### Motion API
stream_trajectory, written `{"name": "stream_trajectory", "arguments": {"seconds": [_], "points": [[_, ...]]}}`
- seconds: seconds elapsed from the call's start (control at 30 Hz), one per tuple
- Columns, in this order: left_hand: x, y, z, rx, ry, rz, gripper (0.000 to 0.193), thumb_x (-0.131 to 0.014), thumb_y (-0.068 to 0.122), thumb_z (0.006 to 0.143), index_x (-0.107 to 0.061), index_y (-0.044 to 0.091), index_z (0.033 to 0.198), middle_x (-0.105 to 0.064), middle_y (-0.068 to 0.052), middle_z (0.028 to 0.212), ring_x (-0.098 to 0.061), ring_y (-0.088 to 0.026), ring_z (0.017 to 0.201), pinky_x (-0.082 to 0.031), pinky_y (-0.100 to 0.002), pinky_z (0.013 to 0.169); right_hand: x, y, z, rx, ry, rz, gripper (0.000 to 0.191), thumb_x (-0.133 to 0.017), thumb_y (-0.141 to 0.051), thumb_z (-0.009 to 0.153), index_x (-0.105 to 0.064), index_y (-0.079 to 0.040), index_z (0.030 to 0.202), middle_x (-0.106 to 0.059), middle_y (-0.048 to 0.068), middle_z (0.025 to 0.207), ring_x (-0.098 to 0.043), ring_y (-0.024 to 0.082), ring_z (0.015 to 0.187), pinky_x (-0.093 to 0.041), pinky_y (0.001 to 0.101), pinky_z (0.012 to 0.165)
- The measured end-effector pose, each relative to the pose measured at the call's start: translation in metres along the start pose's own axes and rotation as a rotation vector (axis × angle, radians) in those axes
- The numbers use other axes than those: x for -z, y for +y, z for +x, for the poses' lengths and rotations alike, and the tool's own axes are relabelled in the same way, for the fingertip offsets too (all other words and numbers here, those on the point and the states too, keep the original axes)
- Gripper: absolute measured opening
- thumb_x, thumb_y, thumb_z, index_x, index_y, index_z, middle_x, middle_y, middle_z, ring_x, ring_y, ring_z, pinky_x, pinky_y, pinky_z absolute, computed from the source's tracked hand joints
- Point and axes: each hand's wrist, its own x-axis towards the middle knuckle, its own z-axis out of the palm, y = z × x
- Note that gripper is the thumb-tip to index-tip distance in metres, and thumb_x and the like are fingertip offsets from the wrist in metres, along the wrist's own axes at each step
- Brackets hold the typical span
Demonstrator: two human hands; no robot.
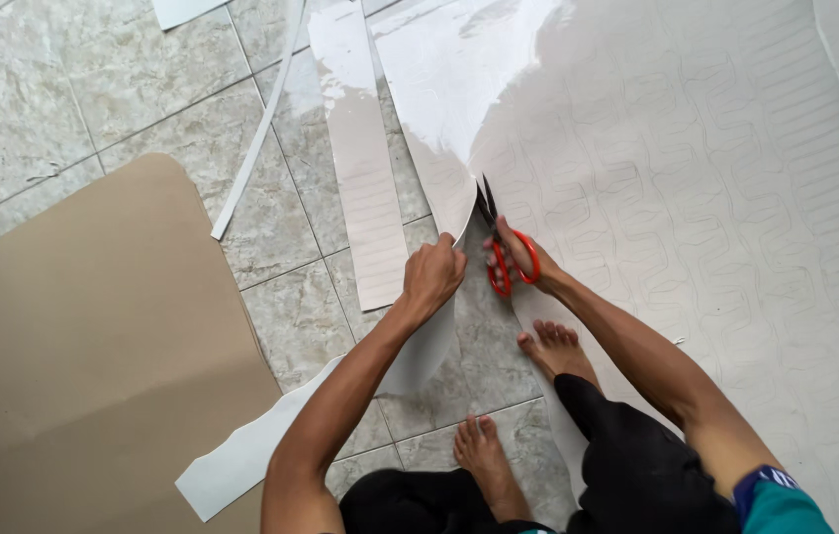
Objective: The person sits on a tiled floor and cuts long strips from a large white sheet of flexible material using red-handled scissors, guiding the sheet with the free hand and setting cut strips aside as they work along the sheet.
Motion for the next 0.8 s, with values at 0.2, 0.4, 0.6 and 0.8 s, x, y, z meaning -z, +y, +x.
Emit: {"name": "stream_trajectory", "arguments": {"seconds": [0.2, 0.4, 0.6, 0.8], "points": [[-0.021, 0.009, -0.011, -0.008, 0.026, -0.019, 0.022, -0.062, 0.022, 0.094, -0.062, 0.001, 0.100, -0.066, -0.030, 0.068, -0.066, -0.050, 0.065, -0.054, -0.060, 0.061, 0.000, -0.021, 0.029, 0.202, 0.076, -0.077, 0.078, -0.041, -0.076, 0.093, -0.065, -0.002, 0.093, -0.061, 0.004, 0.067, -0.060, 0.015, 0.050, -0.048, 0.0299, 0.043], [-0.032, 0.009, -0.011, 0.059, 0.057, -0.041, 0.022, -0.061, 0.022, 0.095, -0.063, 0.001, 0.100, -0.066, -0.029, 0.066, -0.067, -0.049, 0.064, -0.054, -0.059, 0.060, 0.005, -0.018, 0.039, 0.207, 0.105, -0.041, 0.080, -0.039, -0.078, 0.094, -0.064, -0.002, 0.092, -0.063, 0.002, 0.069, -0.060, 0.011, 0.053, -0.046, 0.0272, 0.044], [-0.030, 0.011, -0.015, 0.102, 0.107, -0.095, 0.021, -0.061, 0.023, 0.096, -0.065, 0.002, 0.100, -0.066, -0.026, 0.064, -0.067, -0.047, 0.061, -0.054, -0.057, 0.058, 0.006, -0.024, 0.047, 0.193, 0.069, -0.049, 0.078, -0.039, -0.078, 0.092, -0.062, -0.003, 0.095, -0.059, 0.002, 0.066, -0.056, 0.011, 0.050, -0.047, 0.0281, 0.042], [-0.032, 0.017, -0.015, 0.091, 0.126, -0.061, 0.020, -0.061, 0.022, 0.096, -0.065, 0.003, 0.101, -0.065, -0.026, 0.062, -0.067, -0.046, 0.059, -0.054, -0.056, 0.056, 0.001, -0.025, 0.049, 0.270, 0.126, 0.002, 0.069, -0.053, -0.069, 0.096, -0.062, -0.001, 0.086, -0.051, 0.002, 0.059, -0.048, 0.010, 0.044, -0.040, 0.0269, 0.039]]}}
